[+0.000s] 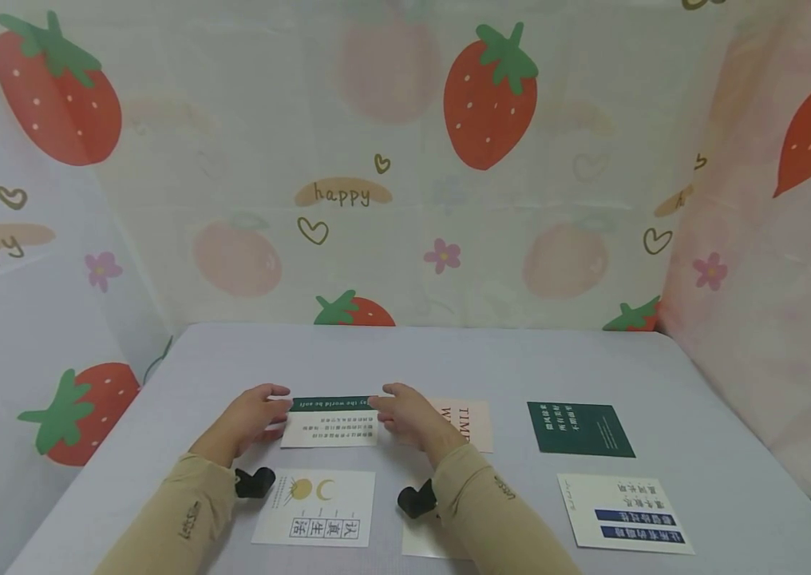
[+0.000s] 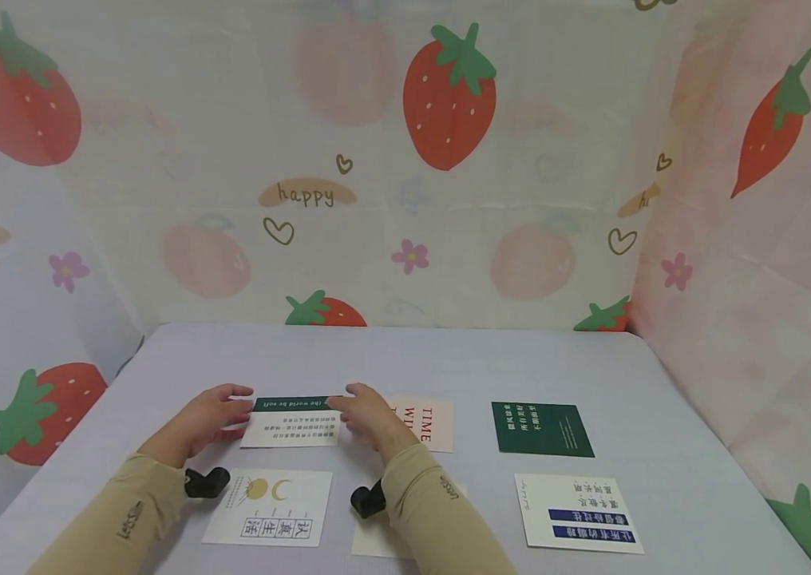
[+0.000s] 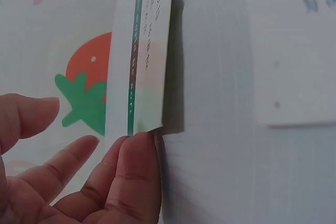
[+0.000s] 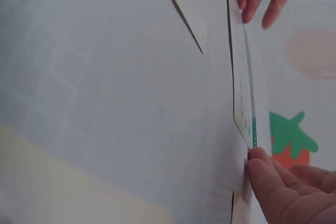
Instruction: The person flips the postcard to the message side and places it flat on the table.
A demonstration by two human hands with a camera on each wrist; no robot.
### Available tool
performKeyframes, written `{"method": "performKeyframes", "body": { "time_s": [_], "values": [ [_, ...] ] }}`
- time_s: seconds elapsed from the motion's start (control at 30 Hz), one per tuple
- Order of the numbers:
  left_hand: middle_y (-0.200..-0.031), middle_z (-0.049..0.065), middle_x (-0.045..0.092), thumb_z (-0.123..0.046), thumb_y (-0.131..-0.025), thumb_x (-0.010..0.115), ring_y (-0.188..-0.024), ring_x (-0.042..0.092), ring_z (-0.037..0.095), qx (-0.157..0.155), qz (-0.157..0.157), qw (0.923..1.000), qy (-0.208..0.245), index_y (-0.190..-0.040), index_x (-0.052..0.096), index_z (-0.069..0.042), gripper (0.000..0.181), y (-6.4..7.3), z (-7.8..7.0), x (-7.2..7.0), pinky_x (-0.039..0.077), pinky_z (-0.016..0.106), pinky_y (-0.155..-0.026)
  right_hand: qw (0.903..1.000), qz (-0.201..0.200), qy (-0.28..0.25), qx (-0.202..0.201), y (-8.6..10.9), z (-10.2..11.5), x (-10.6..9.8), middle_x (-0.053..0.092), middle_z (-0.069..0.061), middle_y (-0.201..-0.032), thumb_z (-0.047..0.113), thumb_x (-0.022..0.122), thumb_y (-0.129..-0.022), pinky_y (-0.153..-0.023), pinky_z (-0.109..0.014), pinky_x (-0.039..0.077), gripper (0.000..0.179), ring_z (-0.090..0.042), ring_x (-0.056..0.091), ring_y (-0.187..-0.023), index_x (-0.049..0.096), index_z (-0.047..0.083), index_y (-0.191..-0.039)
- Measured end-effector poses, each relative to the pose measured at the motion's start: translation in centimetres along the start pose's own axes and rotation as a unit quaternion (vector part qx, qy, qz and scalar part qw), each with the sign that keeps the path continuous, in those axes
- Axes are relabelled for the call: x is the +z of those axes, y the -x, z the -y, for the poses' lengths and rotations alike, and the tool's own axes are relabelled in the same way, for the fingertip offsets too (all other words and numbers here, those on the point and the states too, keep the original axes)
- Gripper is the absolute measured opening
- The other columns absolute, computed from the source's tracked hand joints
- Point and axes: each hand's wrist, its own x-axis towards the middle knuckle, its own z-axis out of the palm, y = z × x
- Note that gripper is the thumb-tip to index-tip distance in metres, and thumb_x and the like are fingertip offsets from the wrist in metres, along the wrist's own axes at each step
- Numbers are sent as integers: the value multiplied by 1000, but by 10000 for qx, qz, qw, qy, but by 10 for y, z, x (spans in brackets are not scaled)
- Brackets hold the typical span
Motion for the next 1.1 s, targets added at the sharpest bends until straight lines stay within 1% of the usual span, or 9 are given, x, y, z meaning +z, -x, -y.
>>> {"method": "performKeyframes", "body": {
  "time_s": [0.17, 0.27, 0.47, 0.63, 0.8, 0.97, 1.1],
  "values": [
    [-129, 19, 46, -15, -93, 49, -107, 52, 27, -42, -60, 10000, 52, -130, 43, -4, 39, -2, 1, 1, 52, 30, -77, 10000, 25, -65, -22, -2, -2, -1, 50, -15, -128, 29, 62, -87, -96, -41, 42, 61, -26, 51, -114, 36, 6, -138],
    [-126, 19, 48, -12, -92, 50, -103, 53, 26, -56, -126, 9999, -4, -128, 45, -3, 38, -4, 2, 1, 52, 29, -75, 10000, 18, -65, -36, -2, -3, -1, 51, -14, -126, 29, 62, -86, -95, -40, 43, 61, -26, 51, -113, 38, 5, -137],
    [-116, 17, 56, -7, -88, 53, -88, 56, 21, -73, -243, 9995, -177, -126, 48, -3, 38, -6, 4, 2, 51, 27, -67, 10000, -18, 76, -62, -3, -4, -2, 53, -13, -124, 30, 61, -87, -93, -38, 45, 58, -24, 53, -110, 41, 5, -135],
    [-109, 15, 59, -4, -86, 54, -77, 56, 19, -81, -316, 9991, -262, -125, 50, -5, 39, -8, 5, 4, 48, 26, -61, 10000, 0, 14, -91, -4, -4, -2, 52, -13, -125, 28, 61, -87, -93, -37, 45, 58, -23, 53, -110, 40, 4, -136],
    [-113, 17, 56, -3, -87, 52, -75, 56, 18, -69, -329, 9992, -217, -126, 49, -6, 40, -8, 4, 5, 48, 26, -59, 9999, 0, 15, -120, -3, -5, -1, 51, -14, -126, 29, 62, -87, -94, -38, 44, 59, -25, 52, -111, 39, 4, -136],
    [-115, 18, 55, -2, -86, 53, -76, 56, 19, -66, -360, 9992, -156, -129, 46, -8, 45, -7, 3, 6, 48, 25, -59, 9999, 4, 29, -111, -2, -5, -1, 50, -14, -126, 29, 61, -87, -95, -39, 43, 59, -25, 51, -112, 40, 4, -136],
    [-115, 18, 54, -4, -86, 54, -78, 55, 19, -63, -405, 9989, -221, -132, 43, -9, 48, -7, 3, 6, 48, 25, -60, 9998, -30, 140, -110, -3, -5, -1, 52, -13, -125, 31, 61, -87, -94, -40, 43, 59, -24, 52, -111, 40, 5, -136]
  ]
}}
